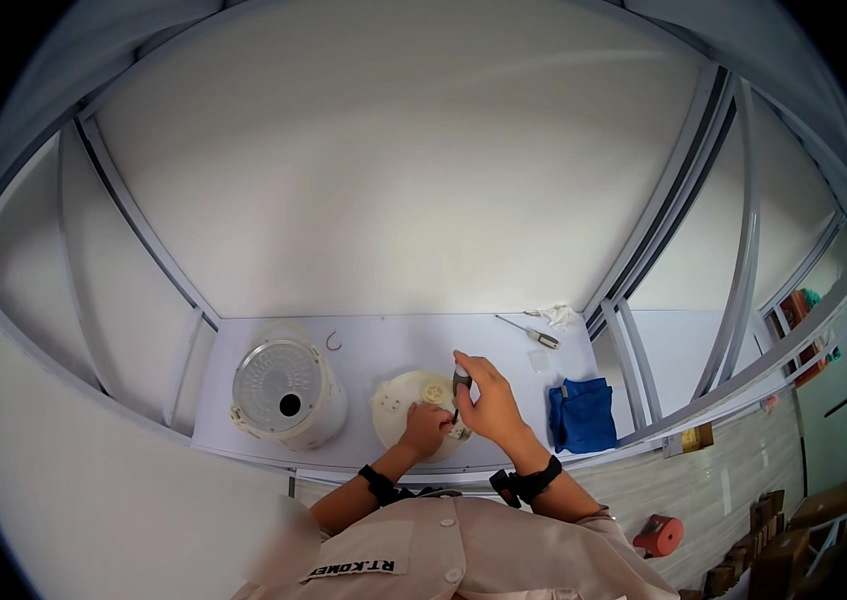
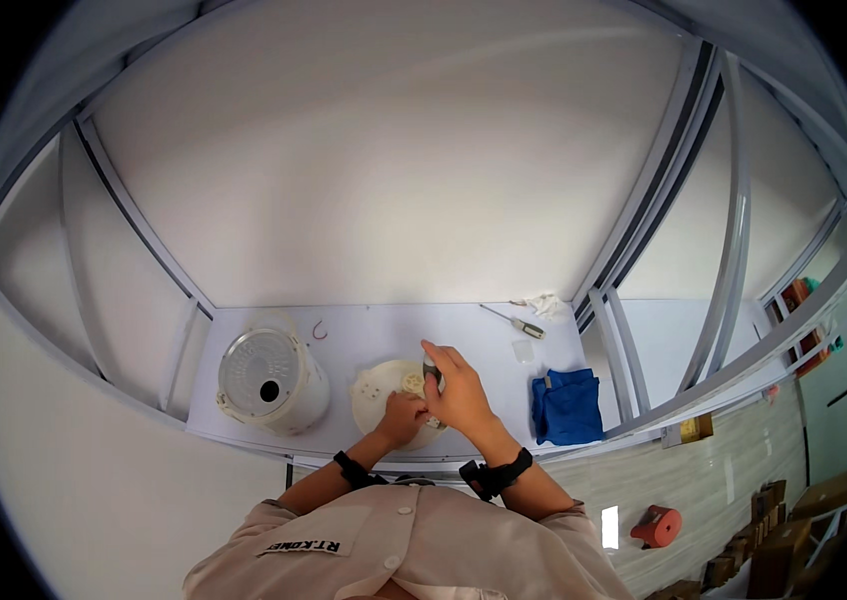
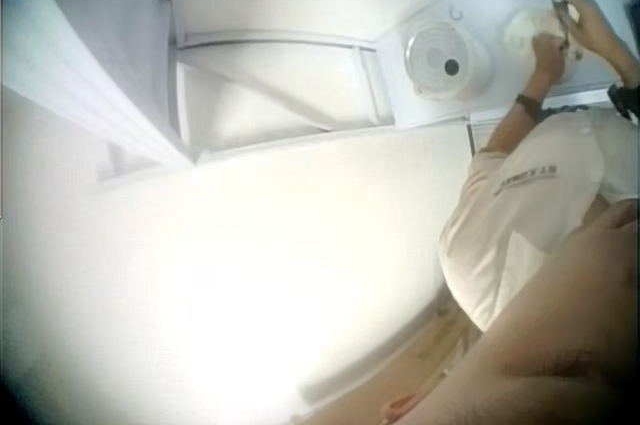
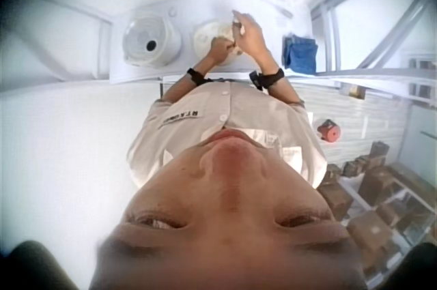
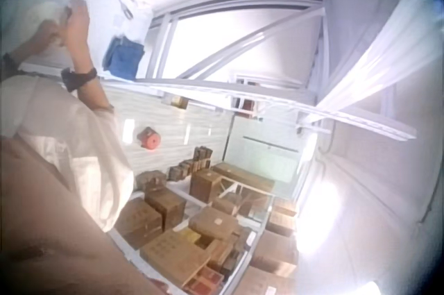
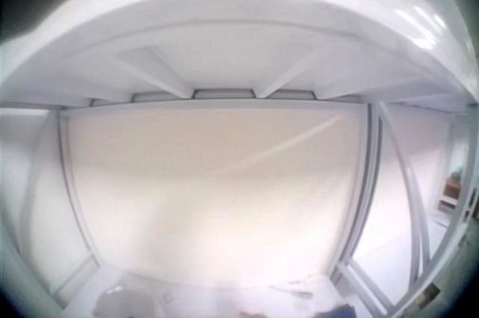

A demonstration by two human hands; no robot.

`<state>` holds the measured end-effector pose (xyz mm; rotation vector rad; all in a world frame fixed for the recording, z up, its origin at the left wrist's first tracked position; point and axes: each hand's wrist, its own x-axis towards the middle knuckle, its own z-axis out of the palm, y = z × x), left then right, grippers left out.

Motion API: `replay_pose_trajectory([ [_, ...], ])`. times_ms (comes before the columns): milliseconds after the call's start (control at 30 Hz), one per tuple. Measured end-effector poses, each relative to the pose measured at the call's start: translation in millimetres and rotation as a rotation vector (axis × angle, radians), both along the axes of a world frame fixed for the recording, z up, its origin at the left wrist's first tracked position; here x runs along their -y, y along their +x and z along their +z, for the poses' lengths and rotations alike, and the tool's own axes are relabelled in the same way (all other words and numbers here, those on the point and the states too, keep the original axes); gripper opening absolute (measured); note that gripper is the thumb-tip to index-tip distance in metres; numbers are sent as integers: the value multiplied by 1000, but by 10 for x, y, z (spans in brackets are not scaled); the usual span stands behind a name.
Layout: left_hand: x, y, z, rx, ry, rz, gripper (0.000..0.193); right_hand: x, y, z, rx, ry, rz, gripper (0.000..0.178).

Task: The person assembles a white plastic appliance by inserting and tightening screws with a screwdriver, then wipes the surface with a blue cloth. The person handles the appliance parts and tools on a white table.

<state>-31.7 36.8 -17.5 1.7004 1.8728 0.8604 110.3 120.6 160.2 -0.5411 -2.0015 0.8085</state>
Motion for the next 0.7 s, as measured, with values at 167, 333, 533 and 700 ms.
replay_pose_trajectory([
  [167,-12,-10,6,3,-51,-21,12,15,84,31,150,121,-38,53],
  [333,12,8,-1,-67,-72,-33,14,-4,141,75,272,-11,-40,55],
  [533,-22,21,-50,-117,-88,-29,14,26,111,55,79,117,-60,52],
  [700,-41,-8,-46,-106,-120,-52,12,84,177,58,250,47,-58,47],
])
